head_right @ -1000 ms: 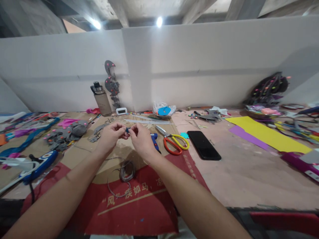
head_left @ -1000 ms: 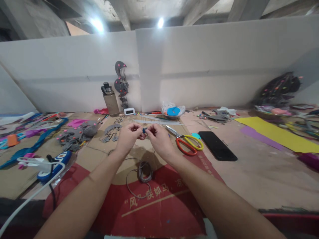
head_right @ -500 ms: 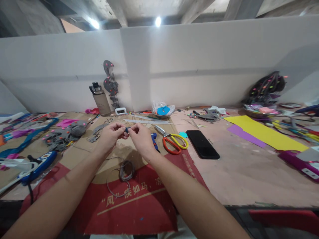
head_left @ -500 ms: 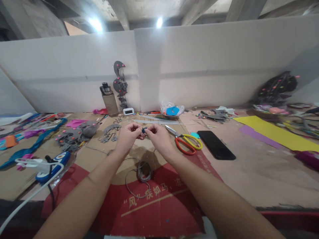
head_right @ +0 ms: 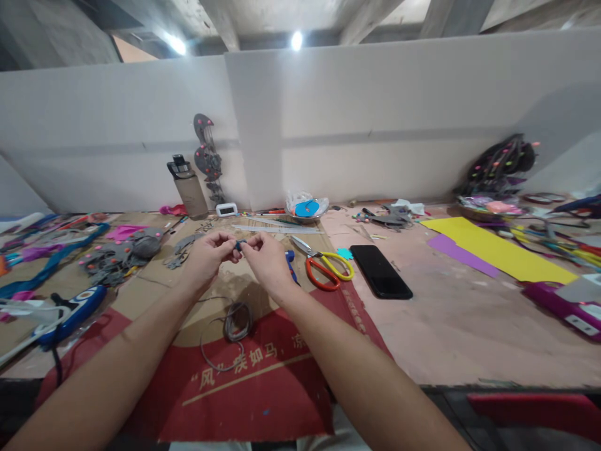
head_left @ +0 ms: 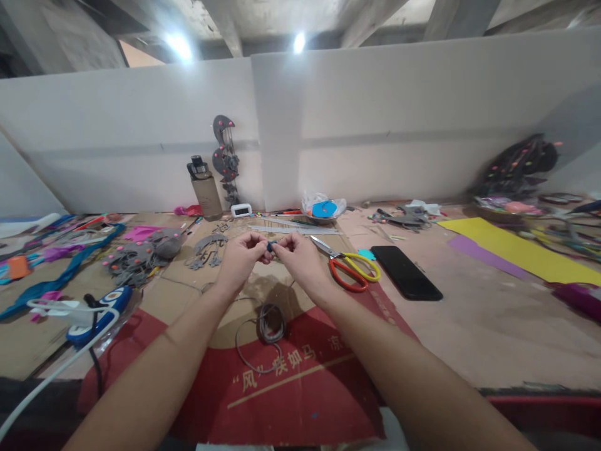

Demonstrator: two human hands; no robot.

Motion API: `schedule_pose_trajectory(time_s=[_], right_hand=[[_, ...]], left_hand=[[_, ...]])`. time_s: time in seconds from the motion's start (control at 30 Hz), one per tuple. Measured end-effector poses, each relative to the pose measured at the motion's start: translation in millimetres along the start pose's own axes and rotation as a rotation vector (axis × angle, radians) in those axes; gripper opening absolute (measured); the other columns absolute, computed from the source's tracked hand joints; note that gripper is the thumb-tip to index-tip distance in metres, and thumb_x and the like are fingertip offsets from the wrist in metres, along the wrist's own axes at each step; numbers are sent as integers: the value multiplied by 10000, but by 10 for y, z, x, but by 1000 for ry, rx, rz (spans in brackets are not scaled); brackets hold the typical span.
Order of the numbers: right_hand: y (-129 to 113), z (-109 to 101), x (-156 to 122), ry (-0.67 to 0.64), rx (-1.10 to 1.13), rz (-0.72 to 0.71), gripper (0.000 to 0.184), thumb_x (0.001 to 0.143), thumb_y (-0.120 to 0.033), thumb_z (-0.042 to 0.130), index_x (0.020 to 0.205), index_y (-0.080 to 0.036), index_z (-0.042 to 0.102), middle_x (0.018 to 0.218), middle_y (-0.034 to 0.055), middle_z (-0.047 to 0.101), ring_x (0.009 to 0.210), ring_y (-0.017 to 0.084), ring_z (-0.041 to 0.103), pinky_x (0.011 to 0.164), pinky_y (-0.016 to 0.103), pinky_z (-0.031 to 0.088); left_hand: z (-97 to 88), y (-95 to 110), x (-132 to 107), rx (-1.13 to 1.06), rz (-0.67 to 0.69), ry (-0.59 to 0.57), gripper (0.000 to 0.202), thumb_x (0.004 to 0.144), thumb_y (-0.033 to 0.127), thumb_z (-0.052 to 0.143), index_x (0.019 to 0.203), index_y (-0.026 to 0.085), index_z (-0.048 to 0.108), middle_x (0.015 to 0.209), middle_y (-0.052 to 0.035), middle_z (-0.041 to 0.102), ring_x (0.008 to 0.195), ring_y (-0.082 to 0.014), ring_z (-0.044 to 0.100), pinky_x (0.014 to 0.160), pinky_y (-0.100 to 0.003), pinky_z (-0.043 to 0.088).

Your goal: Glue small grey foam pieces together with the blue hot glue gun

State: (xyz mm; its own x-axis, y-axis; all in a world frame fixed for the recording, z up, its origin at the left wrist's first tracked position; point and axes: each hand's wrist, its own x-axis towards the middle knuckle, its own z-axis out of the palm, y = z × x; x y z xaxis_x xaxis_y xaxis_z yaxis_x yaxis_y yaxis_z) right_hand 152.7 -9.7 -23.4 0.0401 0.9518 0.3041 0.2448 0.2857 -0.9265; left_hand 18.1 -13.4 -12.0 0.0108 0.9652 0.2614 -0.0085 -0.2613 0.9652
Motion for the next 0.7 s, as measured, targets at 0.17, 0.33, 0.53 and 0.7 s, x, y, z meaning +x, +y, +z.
schedule_pose_trajectory(time_s=[0.17,0.33,0.53,0.7], right_hand=[[-19,-46,11,-40,47,-25,266,698,-365,599,899,-194,634,518,-79,389,480,96,366,466,231,250],[-9,-40,2,-48,128,9,199,670,-358,602,735,-174,638,516,-66,413,488,86,338,472,231,251],[75,-20,21,-41,313,60,179,625,-333,609,689,-166,593,562,-44,500,529,89,407,512,224,319],[82,-55,9,-65,455,129,193,631,-346,618,695,-169,578,564,-49,495,495,68,380,487,208,302]], left_hand=[[4,17,1,-62,-34,-26,174,685,267,671,728,133,568,553,-13,619,485,-100,560,523,-228,465],[23,44,-12,-165,-155,-42,218,640,270,722,720,132,573,553,-5,605,494,-97,570,502,-209,458],[11,74,-2,-247,-257,-135,203,671,269,714,757,104,633,618,-44,639,562,-108,609,528,-201,481],[36,91,-10,-280,-256,-142,216,703,279,691,827,106,648,690,-68,668,605,-124,639,533,-201,494]])
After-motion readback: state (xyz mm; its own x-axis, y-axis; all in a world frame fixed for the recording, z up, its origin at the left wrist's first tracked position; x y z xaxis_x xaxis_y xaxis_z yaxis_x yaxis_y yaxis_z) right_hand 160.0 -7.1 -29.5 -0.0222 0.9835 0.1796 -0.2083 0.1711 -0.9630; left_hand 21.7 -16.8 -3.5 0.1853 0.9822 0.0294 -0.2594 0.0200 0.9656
